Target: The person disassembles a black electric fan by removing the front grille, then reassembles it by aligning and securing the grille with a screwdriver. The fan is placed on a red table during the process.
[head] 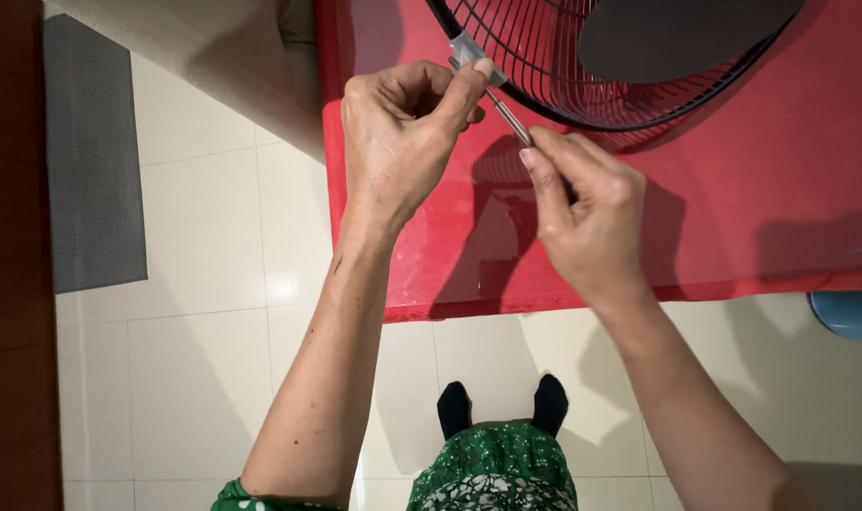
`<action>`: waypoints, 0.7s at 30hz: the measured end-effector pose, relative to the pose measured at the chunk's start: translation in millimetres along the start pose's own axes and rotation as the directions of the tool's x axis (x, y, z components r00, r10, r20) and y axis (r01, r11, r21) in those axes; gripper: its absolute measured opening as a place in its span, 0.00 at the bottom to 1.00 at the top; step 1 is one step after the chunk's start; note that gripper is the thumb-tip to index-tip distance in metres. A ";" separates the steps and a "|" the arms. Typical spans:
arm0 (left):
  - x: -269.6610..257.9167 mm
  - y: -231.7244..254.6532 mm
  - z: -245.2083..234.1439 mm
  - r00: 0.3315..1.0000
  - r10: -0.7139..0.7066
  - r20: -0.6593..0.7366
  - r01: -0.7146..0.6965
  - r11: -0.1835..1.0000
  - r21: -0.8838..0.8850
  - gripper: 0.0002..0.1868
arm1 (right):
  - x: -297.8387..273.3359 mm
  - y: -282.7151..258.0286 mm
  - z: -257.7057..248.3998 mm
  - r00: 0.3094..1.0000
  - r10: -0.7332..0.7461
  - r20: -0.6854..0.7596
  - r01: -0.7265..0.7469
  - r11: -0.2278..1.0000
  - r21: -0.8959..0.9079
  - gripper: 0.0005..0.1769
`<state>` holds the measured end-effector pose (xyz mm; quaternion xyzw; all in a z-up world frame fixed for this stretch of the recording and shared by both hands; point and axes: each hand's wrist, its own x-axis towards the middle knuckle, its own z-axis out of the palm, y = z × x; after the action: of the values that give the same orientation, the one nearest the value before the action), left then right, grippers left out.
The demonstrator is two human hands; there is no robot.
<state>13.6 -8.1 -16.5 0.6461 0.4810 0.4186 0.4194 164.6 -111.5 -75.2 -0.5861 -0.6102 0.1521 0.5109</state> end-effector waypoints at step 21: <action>-16.5 13.8 14.6 0.976 -0.113 -0.187 0.070 0.973 -0.219 0.14 | -39.7 14.8 9.8 0.999 0.029 0.024 -0.017 0.916 -0.402 0.15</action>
<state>28.0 -28.7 -10.1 0.5302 0.5025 0.5096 0.4547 156.7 -138.0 -108.7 -0.6832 -0.6289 0.0381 0.3692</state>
